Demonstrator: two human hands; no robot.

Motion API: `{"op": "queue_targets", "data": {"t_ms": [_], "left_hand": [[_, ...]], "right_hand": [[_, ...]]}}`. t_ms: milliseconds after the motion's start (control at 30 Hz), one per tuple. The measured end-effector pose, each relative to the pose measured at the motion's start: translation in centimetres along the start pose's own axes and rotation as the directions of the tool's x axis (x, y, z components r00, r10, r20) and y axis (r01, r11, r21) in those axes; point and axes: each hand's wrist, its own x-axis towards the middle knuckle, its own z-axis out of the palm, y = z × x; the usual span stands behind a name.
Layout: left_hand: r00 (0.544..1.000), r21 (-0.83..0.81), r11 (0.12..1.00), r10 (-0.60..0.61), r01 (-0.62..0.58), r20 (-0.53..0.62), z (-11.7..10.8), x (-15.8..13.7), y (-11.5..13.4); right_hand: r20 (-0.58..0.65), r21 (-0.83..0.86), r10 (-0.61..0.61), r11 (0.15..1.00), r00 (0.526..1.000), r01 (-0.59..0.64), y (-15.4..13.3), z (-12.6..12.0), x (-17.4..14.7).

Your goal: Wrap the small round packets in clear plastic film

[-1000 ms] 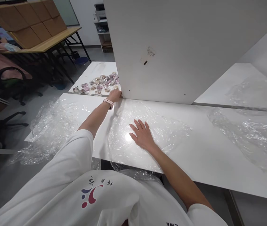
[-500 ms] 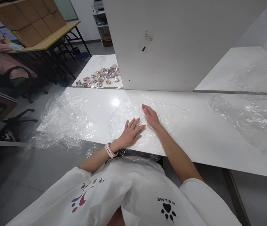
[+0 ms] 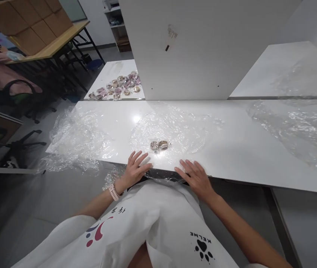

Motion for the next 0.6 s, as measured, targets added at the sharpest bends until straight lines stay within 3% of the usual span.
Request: {"op": "queue_targets", "data": {"t_ms": [133, 200, 267, 367, 400, 467, 533, 600], "left_hand": [[1.000, -0.247, 0.969, 0.002, -0.007, -0.022, -1.1, 3.3, 0.3], [0.992, -0.397, 0.910, -0.109, 0.123, 0.056, -2.6, 5.8, -0.5], [0.945, -0.459, 0.826, -0.273, 0.326, 0.179, -3.6, 8.6, -1.7], [0.844, -0.314, 0.788, -0.453, 0.530, 0.287, -3.4, 12.6, -3.8], [0.819, -0.231, 0.796, -0.490, 0.560, 0.298, -3.2, 13.5, -4.3], [0.805, -0.088, 0.816, -0.537, 0.572, 0.254, -2.8, 14.4, -4.7], [0.850, -0.038, 0.853, -0.515, 0.521, 0.108, -3.1, 14.0, -4.3], [0.927, -0.090, 0.923, -0.375, 0.374, -0.004, -3.9, 12.6, -3.5]], "right_hand": [[-0.041, 0.207, -0.019, 0.978, 0.999, 0.027, -2.0, -1.0, 4.6], [-0.005, 0.387, 0.031, 0.921, 1.000, -0.026, -1.9, -2.7, 7.7], [0.117, 0.538, 0.169, 0.818, 0.979, -0.206, -0.6, -4.2, 10.9], [0.303, 0.485, 0.417, 0.706, 0.857, -0.515, 2.0, -5.0, 15.0], [0.283, 0.396, 0.496, 0.720, 0.821, -0.571, 2.7, -4.9, 15.9], [0.075, 0.194, 0.593, 0.780, 0.801, -0.595, 3.3, -4.8, 16.6], [-0.194, 0.088, 0.536, 0.844, 0.822, -0.530, 2.8, -4.6, 16.2], [-0.286, 0.095, 0.367, 0.930, 0.885, -0.355, 2.0, -4.4, 15.1]]}}
